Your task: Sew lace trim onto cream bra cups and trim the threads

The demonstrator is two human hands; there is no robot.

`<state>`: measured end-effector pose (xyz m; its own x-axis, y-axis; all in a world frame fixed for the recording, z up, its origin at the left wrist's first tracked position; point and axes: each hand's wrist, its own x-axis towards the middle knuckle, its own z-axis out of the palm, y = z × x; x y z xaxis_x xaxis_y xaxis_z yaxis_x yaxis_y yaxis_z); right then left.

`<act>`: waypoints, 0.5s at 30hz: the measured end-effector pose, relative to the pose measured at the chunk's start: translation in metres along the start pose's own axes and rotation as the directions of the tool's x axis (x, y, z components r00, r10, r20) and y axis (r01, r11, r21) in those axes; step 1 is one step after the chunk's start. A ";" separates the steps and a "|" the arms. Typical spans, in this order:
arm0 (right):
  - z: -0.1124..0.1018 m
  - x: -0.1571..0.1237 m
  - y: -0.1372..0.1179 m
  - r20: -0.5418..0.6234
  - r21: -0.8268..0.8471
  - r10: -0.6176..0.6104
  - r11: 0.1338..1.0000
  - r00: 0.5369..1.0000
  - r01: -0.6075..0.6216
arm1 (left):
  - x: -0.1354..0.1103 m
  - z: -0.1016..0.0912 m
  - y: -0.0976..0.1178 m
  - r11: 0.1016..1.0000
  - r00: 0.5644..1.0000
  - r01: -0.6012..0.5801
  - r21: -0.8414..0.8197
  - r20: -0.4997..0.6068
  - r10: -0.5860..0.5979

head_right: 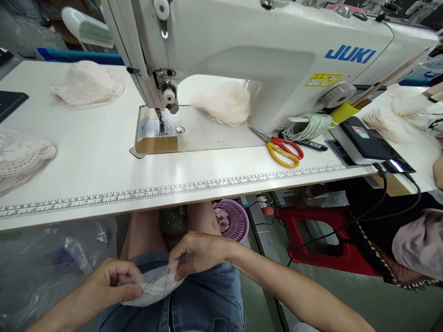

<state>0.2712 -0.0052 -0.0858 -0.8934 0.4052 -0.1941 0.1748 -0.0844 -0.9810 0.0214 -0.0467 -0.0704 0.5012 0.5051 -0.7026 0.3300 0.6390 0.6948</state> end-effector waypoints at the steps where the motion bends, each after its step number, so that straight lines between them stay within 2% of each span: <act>1: 0.000 -0.001 0.000 0.011 -0.001 0.004 1.000 1.000 -0.004 | 0.000 0.001 0.000 1.000 1.000 -0.002 -0.007 0.005 0.002; 5: 0.003 0.000 -0.002 0.018 -0.045 -0.018 0.999 1.000 0.019 | 0.001 0.006 0.003 1.000 1.000 -0.011 0.006 0.011 0.011; 9: 0.007 0.004 -0.001 -0.045 -0.014 -0.041 0.999 0.998 0.040 | 0.002 0.009 0.006 0.998 0.999 -0.021 0.066 -0.038 0.023; 15: 0.003 0.001 -0.002 -0.038 0.015 -0.001 1.000 0.999 0.002 | 0.001 0.008 0.004 0.998 0.999 -0.003 0.065 -0.038 0.005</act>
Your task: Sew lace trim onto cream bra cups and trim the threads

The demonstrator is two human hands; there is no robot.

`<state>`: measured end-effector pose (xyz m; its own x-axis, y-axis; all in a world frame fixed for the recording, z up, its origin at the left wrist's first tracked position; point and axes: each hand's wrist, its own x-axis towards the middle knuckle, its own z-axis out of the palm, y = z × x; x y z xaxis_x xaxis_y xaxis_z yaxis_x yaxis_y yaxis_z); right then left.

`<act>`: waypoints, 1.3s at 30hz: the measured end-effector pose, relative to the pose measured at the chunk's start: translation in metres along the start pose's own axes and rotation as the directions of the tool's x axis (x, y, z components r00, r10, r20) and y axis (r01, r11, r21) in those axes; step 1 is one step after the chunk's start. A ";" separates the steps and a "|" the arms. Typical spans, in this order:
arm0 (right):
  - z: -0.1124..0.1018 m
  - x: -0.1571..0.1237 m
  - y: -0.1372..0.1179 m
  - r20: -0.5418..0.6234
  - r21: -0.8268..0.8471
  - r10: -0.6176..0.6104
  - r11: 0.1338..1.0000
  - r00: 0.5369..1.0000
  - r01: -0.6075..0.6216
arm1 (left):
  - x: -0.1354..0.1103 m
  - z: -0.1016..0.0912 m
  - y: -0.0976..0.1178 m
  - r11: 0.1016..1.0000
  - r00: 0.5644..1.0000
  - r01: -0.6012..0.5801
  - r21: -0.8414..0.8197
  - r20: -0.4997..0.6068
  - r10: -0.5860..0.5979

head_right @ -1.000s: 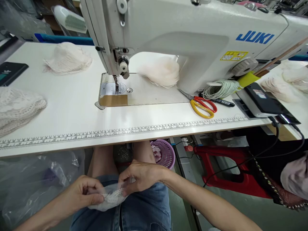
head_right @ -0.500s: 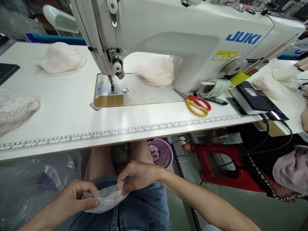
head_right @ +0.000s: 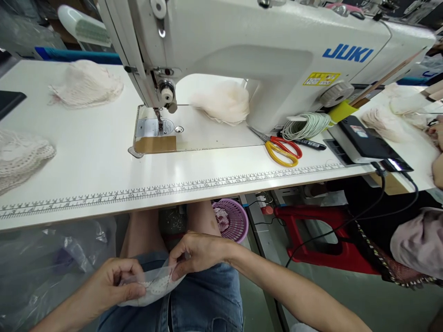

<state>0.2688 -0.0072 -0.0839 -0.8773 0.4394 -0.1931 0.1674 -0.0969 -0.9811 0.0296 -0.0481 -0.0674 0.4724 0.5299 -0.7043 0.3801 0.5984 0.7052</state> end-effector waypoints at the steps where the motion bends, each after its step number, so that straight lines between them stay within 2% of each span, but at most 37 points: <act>1: -0.001 -0.001 -0.001 0.006 -0.009 0.004 1.000 1.000 -0.004 | 0.000 0.000 -0.001 1.000 1.000 0.000 -0.005 -0.002 0.000; 8: 0.004 0.002 -0.001 0.004 -0.051 0.003 0.999 1.000 -0.002 | 0.001 0.002 -0.003 0.998 1.000 0.011 -0.065 -0.003 -0.011; 13: -0.003 -0.001 0.001 0.043 -0.041 -0.068 0.997 0.997 0.070 | 0.001 0.003 0.001 0.996 1.000 0.028 -0.084 0.016 -0.027; 17: -0.005 -0.003 -0.006 0.086 -0.157 -0.055 0.985 0.995 0.068 | 0.004 0.006 0.003 0.996 0.999 0.027 -0.081 0.044 -0.023; 20: 0.004 0.002 -0.009 0.042 -0.205 -0.034 0.978 0.999 0.042 | 0.007 0.007 0.005 0.997 0.999 0.024 -0.070 0.046 -0.020; 24: 0.014 0.006 -0.003 -0.035 -0.040 -0.045 0.998 0.998 0.044 | 0.005 0.006 0.005 0.999 1.000 0.014 -0.034 0.028 -0.013; 27: 0.012 0.003 -0.002 -0.032 0.051 -0.016 0.999 0.999 0.018 | 0.003 0.006 0.005 0.999 1.000 0.011 -0.031 0.024 -0.010; 29: 0.010 0.000 -0.005 -0.015 0.040 0.024 0.999 1.000 -0.023 | 0.004 0.009 0.007 0.999 0.999 0.009 -0.051 0.035 -0.007; 31: 0.011 0.000 -0.009 -0.043 -0.040 0.042 0.998 0.998 -0.044 | 0.006 0.011 0.011 0.998 0.999 0.000 -0.055 0.036 0.002; 34: 0.016 0.001 -0.011 -0.108 -0.132 -0.014 0.991 0.994 0.000 | 0.006 0.011 0.016 0.999 0.999 -0.025 -0.020 0.031 0.025; 36: 0.018 0.001 -0.009 -0.115 -0.119 -0.037 0.993 0.993 0.023 | 0.004 0.007 0.016 0.999 0.998 -0.043 0.012 0.040 0.043; 39: 0.017 -0.001 -0.005 -0.118 -0.049 -0.004 0.999 0.993 -0.001 | -0.001 0.003 0.015 0.996 0.997 -0.059 0.064 0.053 0.055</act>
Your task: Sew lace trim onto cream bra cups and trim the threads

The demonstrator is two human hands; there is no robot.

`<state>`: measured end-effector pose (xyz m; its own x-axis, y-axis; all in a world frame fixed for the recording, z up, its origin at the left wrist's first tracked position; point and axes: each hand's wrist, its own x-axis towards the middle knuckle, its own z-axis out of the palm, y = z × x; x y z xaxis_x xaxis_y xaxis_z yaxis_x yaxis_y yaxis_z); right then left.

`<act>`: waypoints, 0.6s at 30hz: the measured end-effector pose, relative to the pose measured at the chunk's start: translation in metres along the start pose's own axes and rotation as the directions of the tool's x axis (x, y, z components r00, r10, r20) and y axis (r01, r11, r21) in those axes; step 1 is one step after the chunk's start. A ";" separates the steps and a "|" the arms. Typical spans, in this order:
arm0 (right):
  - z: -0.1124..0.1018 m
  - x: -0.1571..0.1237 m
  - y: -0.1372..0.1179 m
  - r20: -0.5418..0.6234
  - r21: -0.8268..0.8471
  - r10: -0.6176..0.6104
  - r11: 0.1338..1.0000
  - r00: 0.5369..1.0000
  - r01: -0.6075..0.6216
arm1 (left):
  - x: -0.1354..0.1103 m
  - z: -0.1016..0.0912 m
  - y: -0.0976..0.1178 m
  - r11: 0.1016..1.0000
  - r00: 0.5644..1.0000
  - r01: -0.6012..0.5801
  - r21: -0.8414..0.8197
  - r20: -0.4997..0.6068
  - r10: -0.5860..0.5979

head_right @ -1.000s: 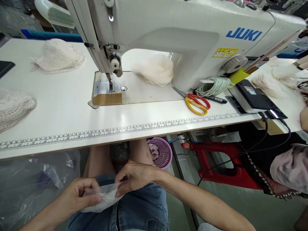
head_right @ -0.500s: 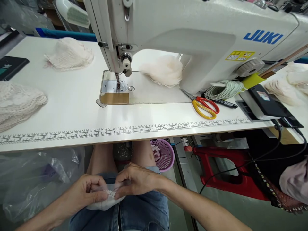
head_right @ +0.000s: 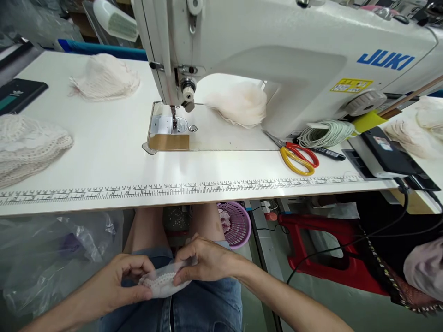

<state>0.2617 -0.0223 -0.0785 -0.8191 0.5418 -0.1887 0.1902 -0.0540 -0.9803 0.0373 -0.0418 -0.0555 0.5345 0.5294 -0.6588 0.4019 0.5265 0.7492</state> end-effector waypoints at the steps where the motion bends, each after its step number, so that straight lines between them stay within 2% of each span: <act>1: 0.000 -0.001 0.001 0.001 0.026 0.005 1.000 1.000 -0.005 | -0.001 0.000 0.000 1.000 1.000 -0.001 0.011 -0.003 0.001; 6: 0.002 0.001 0.002 -0.012 0.151 -0.028 0.988 1.000 0.029 | -0.002 0.001 0.000 1.000 0.999 -0.028 0.004 -0.016 0.028; 10: 0.003 0.000 0.004 -0.037 0.218 0.045 0.975 0.998 -0.036 | -0.005 0.000 -0.004 0.998 0.999 -0.035 0.056 -0.038 0.037; 15: 0.002 -0.003 0.003 -0.082 0.183 0.016 0.983 0.996 -0.001 | -0.006 0.001 -0.017 0.991 0.988 0.050 0.122 -0.152 -0.031; 18: 0.001 -0.004 0.001 -0.082 0.135 -0.002 0.991 0.997 0.014 | -0.004 0.002 -0.018 0.990 0.988 0.046 0.133 -0.151 -0.026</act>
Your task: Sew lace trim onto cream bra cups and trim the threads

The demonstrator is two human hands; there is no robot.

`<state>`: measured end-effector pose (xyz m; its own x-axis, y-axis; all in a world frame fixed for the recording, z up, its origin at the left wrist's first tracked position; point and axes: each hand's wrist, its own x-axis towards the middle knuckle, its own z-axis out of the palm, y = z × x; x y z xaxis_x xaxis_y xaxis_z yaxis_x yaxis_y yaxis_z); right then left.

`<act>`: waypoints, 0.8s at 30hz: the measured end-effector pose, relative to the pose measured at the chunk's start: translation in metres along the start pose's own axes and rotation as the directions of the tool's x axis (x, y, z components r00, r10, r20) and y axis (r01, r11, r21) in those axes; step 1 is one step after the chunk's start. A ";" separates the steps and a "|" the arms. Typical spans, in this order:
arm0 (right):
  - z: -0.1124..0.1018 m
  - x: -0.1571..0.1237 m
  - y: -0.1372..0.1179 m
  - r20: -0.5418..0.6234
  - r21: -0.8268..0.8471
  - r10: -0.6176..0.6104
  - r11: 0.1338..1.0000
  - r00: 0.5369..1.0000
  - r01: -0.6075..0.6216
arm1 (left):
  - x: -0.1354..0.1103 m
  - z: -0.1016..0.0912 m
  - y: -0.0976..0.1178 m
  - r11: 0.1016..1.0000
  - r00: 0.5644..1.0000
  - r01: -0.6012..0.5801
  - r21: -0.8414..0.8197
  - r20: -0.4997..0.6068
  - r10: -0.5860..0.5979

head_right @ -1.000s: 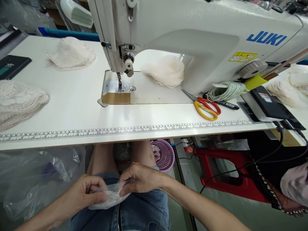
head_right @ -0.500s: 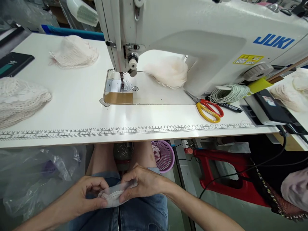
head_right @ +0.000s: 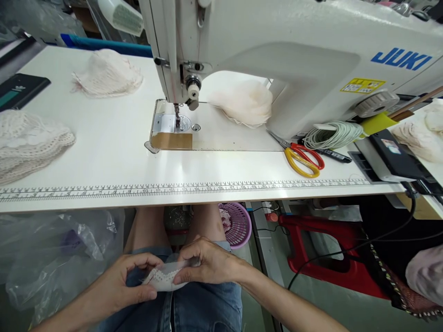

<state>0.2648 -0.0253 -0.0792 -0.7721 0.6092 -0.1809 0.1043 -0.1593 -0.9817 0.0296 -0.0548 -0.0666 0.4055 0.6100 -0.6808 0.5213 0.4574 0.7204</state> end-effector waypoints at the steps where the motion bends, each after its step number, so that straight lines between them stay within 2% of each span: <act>1: 0.000 0.000 -0.001 -0.003 -0.012 0.002 1.000 1.000 -0.002 | 0.001 0.000 0.001 1.000 1.000 -0.008 -0.001 0.012 0.008; 6: 0.003 0.002 -0.003 -0.030 -0.067 0.015 0.998 0.999 -0.017 | 0.004 0.002 0.003 0.998 0.999 -0.047 -0.033 0.010 0.048; 10: 0.006 0.005 -0.004 -0.079 -0.136 0.002 0.991 0.997 -0.013 | 0.010 0.010 0.004 0.974 0.990 -0.126 -0.187 0.045 0.137; 17: -0.003 0.003 -0.010 -0.060 -0.193 0.018 0.981 0.998 -0.029 | 0.010 0.005 0.006 0.943 0.996 -0.022 -0.332 0.078 0.051; 24: -0.004 0.002 -0.008 0.015 -0.205 0.002 0.979 1.000 0.001 | 0.006 -0.001 0.004 0.954 0.991 -0.020 -0.300 0.117 0.058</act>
<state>0.2649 -0.0200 -0.0722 -0.7814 0.5970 -0.1816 0.2293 0.0040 -0.9733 0.0332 -0.0481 -0.0675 0.5203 0.5556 -0.6485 0.2632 0.6181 0.7407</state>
